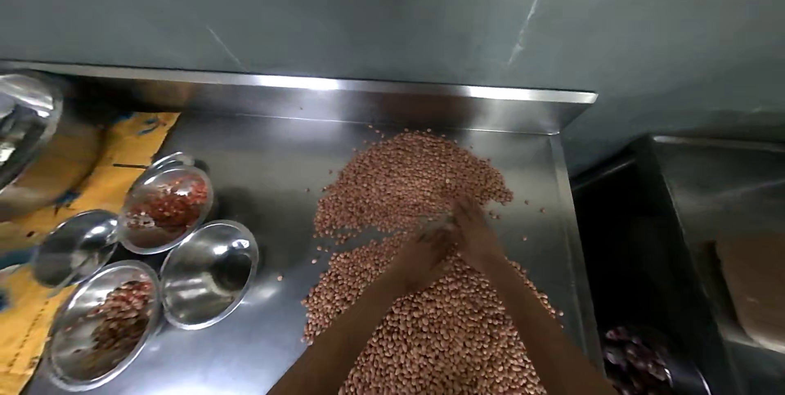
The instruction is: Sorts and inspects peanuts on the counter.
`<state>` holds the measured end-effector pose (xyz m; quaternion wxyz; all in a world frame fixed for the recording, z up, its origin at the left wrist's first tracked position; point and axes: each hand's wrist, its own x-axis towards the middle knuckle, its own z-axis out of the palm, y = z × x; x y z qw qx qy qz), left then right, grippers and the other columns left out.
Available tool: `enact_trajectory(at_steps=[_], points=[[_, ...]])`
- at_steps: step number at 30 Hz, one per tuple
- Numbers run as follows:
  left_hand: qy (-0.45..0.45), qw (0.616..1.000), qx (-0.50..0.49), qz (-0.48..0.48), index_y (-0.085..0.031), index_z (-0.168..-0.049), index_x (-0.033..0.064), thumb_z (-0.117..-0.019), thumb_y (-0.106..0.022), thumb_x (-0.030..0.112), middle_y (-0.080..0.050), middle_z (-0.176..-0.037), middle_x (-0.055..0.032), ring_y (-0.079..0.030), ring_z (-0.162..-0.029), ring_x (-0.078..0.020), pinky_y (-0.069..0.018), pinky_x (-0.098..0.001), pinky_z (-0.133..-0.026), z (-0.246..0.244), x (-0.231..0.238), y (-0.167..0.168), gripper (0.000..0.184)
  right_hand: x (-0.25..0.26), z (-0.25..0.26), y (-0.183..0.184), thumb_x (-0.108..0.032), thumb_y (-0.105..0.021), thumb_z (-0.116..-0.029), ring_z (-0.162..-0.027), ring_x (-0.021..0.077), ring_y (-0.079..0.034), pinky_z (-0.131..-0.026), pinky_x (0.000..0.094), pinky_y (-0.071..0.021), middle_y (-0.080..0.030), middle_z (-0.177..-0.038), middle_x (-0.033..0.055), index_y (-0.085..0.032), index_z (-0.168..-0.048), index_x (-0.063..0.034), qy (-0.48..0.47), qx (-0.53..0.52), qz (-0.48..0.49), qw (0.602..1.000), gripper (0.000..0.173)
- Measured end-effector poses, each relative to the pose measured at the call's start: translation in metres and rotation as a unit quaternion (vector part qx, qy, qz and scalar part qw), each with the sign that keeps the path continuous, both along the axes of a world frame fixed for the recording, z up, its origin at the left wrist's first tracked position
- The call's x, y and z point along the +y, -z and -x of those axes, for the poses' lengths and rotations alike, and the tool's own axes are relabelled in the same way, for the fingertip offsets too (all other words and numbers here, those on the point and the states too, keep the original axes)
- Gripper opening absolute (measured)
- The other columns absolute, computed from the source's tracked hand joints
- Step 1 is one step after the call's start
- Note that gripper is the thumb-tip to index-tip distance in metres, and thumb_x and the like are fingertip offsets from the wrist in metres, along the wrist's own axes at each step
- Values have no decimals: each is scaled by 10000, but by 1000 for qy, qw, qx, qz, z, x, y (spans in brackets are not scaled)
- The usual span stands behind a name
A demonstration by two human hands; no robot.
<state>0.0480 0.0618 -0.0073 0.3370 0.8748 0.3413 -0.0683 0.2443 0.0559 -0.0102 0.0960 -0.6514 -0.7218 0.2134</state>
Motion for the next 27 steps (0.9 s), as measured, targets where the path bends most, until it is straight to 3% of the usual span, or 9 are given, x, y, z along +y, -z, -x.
enact_trajectory(at_steps=[3,5,8,11,14,16,20,23,27], points=[[-103,994,-17,-27,-331,-1608,129,-1102,-373,334,-238,-1699,-41,-167,-1580,-202,-131,-441,-1289,18,5,-4,548,6,11,17,-394,-456,-1071,-1590,326,-112,-1285,512,-117,-146,-1713,158,-276,-1612,-31,-55,-50,42,996,675],[-136,987,-29,-76,-298,-1615,96,-1097,-385,358,-211,-1706,-65,-149,-1585,-236,-133,-465,-1286,29,19,4,587,-7,20,17,-478,-408,-1072,-1593,299,-107,-1287,506,-95,-147,-1716,141,-245,-1625,-51,-63,-65,51,995,718],[-108,985,-10,-135,-285,-1610,49,-1085,-390,430,-201,-1704,-113,-116,-1589,-282,-129,-514,-1276,39,34,20,657,-28,29,8,-501,-362,-1075,-1597,278,-79,-1287,494,-92,-110,-1722,134,-209,-1636,-62,-69,-79,107,989,729],[-54,991,41,-118,-174,-1648,115,-1077,-314,536,-53,-1735,-34,4,-1598,-211,-49,-516,-1283,41,27,28,723,-41,29,0,-525,-278,-1089,-1596,295,-90,-1296,491,-73,-149,-1712,157,-239,-1626,-45,-69,-63,148,985,721],[-34,996,49,-73,-144,-1651,111,-1082,-315,492,-33,-1735,-43,22,-1597,-207,-19,-529,-1277,41,12,23,706,-42,31,-16,-421,-335,-1101,-1594,287,-106,-1295,472,-103,-176,-1710,136,-265,-1621,-56,-36,-26,173,984,638],[-27,998,46,-40,-162,-1649,112,-1090,-293,505,-59,-1733,-46,10,-1598,-213,-9,-523,-1279,42,3,14,696,-35,36,-21,-390,-363,-1096,-1596,282,-93,-1295,472,-101,-158,-1714,134,-244,-1625,-50,-32,-6,142,989,640],[-23,999,37,-19,-321,-1607,109,-1101,-279,466,-183,-1714,-65,-64,-1596,-221,-29,-498,-1286,49,-8,4,620,-7,56,-5,-417,-445,-1079,-1584,295,-164,-1276,488,-182,-233,-1695,132,-357,-1585,-45,-35,-2,27,999,634],[-114,993,34,-3,-401,-1578,140,-1109,-329,377,-242,-1698,-40,-112,-1590,-201,-50,-486,-1294,60,-11,-2,530,-7,71,12,-458,-399,-1079,-1595,302,-92,-1288,502,-109,-138,-1716,141,-257,-1619,-36,-65,-59,51,995,700],[-225,971,-28,-73,-479,-1529,105,-1080,-433,238,-371,-1642,-65,-264,-1554,-248,-194,-491,-1273,74,-4,4,471,-28,85,8,-488,-360,-1072,-1597,318,-46,-1275,543,-92,-79,-1722,150,-221,-1622,-17,-76,-64,111,989,737]])
